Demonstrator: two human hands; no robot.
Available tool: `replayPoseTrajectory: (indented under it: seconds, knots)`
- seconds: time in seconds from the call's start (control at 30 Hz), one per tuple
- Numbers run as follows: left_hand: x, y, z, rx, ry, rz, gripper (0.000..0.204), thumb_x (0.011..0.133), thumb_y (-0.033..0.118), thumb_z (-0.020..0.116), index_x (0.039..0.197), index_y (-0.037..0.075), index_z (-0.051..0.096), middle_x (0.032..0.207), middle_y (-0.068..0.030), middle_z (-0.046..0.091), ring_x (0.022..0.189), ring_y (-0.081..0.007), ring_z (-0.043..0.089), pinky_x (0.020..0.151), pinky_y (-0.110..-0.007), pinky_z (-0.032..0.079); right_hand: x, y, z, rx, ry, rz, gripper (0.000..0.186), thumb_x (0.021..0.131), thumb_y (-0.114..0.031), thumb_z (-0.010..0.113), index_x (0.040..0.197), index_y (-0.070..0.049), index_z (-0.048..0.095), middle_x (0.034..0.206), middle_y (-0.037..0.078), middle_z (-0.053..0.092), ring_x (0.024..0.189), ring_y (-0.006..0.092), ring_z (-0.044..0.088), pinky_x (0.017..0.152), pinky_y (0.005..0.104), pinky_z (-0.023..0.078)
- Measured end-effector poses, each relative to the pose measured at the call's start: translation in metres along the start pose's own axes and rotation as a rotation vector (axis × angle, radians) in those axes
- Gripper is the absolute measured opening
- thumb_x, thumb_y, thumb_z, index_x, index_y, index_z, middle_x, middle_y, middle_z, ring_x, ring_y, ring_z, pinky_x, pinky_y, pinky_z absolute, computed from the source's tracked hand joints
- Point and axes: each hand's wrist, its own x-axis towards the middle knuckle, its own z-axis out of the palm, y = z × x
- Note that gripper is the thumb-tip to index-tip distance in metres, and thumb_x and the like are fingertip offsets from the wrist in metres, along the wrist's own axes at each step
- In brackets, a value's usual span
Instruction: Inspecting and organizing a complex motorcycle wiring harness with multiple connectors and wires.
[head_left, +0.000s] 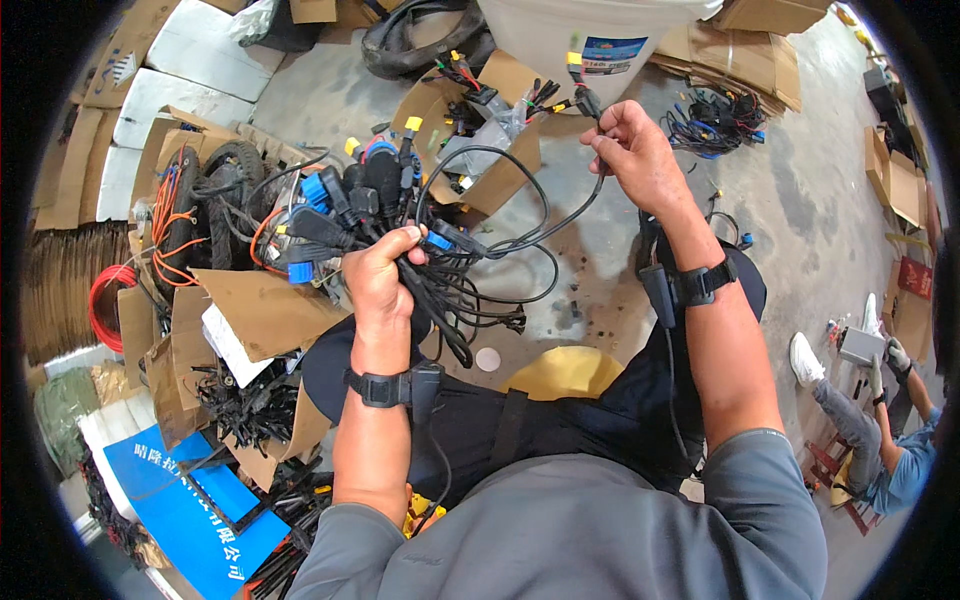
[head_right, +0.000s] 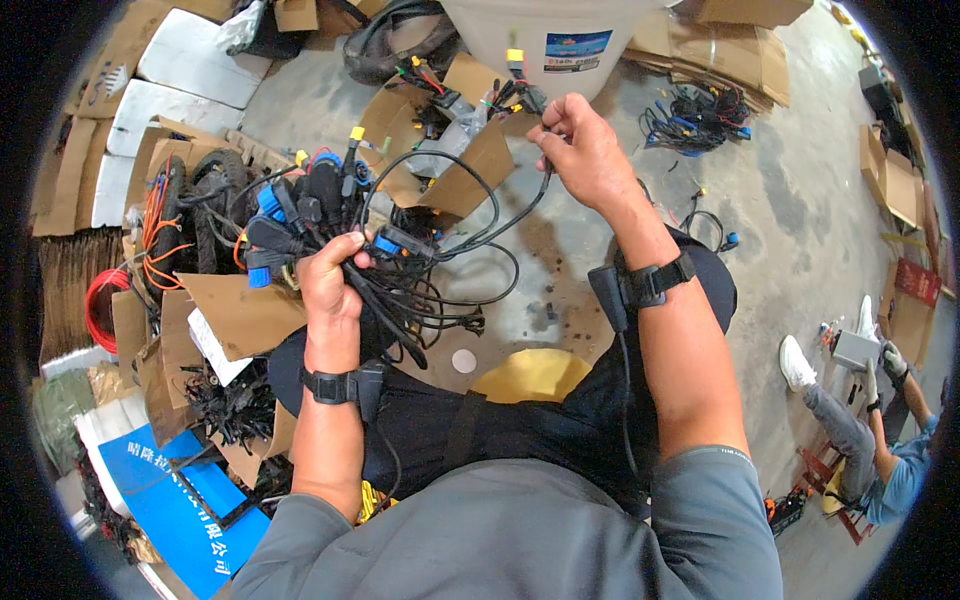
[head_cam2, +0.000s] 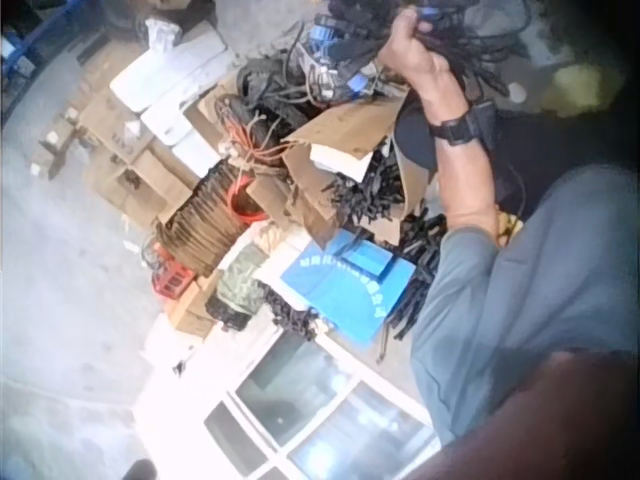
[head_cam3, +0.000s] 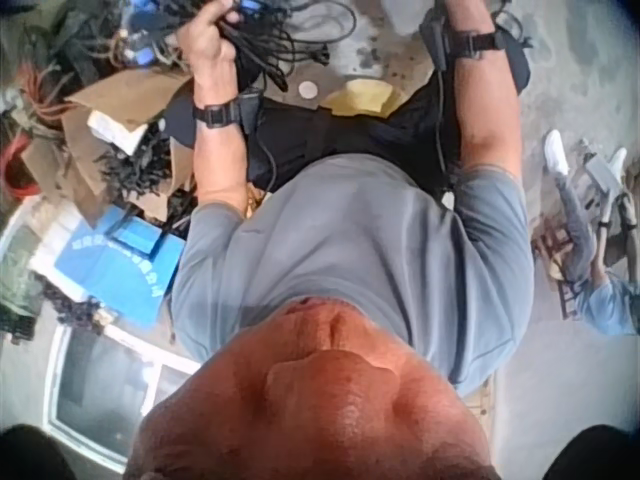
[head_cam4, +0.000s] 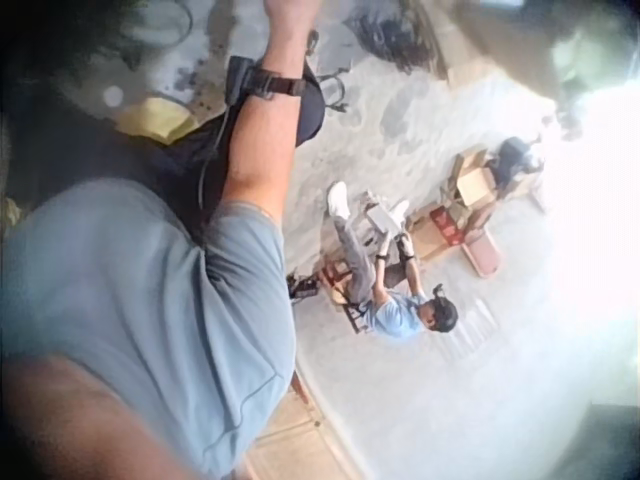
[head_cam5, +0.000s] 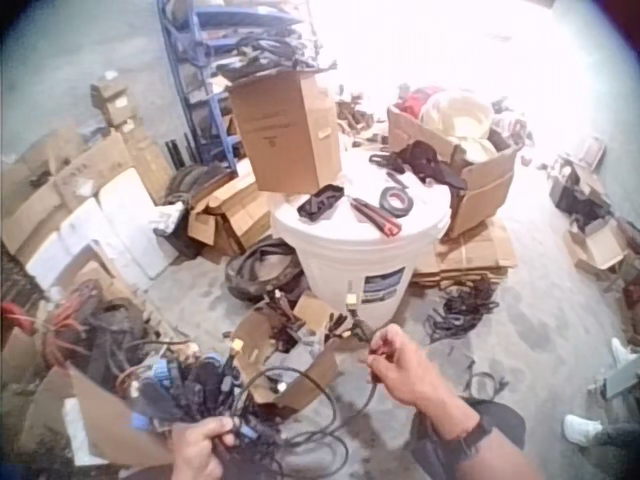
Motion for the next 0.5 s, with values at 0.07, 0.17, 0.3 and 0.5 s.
replayPoseTrajectory:
  seconds: [0.07,0.17,0.3,0.5]
  knots:
    - [0.003,-0.005,-0.002,0.008,0.007,0.001,0.011,0.073,-0.005,0.068,0.083,-0.011,0.067,0.079,-0.0153,0.067,0.058,-0.0172,0.060,0.055,-0.028,0.050,-0.003,-0.010,0.007,-0.029,0.000,-0.026,0.021,0.091,-0.005,0.056,0.112,-0.003,0.050,0.094,0.009,0.066,0.069,0.0091,0.058,0.063,0.0242,0.050]
    - [0.001,-0.006,0.008,0.042,0.004,0.005,0.011,0.072,-0.004,0.068,0.081,-0.010,0.067,0.079,-0.0149,0.067,0.058,-0.0173,0.060,0.055,-0.028,0.049,0.000,-0.009,0.007,-0.003,-0.069,-0.058,0.029,0.091,-0.005,0.055,0.120,-0.003,0.050,0.093,0.009,0.067,0.070,0.0083,0.059,0.066,0.0234,0.050]
    - [0.002,-0.011,0.010,0.114,-0.014,0.042,0.011,0.074,-0.001,0.065,0.082,-0.008,0.067,0.075,-0.0115,0.066,0.056,-0.0161,0.058,0.055,-0.029,0.049,0.002,-0.005,0.012,0.105,-0.249,-0.051,0.034,0.091,-0.003,0.055,0.125,-0.004,0.050,0.094,0.008,0.067,0.072,0.0082,0.058,0.069,0.0228,0.049]
    - [-0.001,-0.012,0.018,0.157,-0.065,0.063,0.014,0.072,-0.003,0.065,0.084,-0.009,0.067,0.077,-0.0130,0.067,0.057,-0.0164,0.058,0.056,-0.028,0.048,-0.003,-0.002,0.023,0.012,-0.440,-0.025,0.032,0.091,-0.003,0.051,0.123,-0.007,0.055,0.094,0.004,0.065,0.075,0.0072,0.056,0.070,0.0229,0.047]
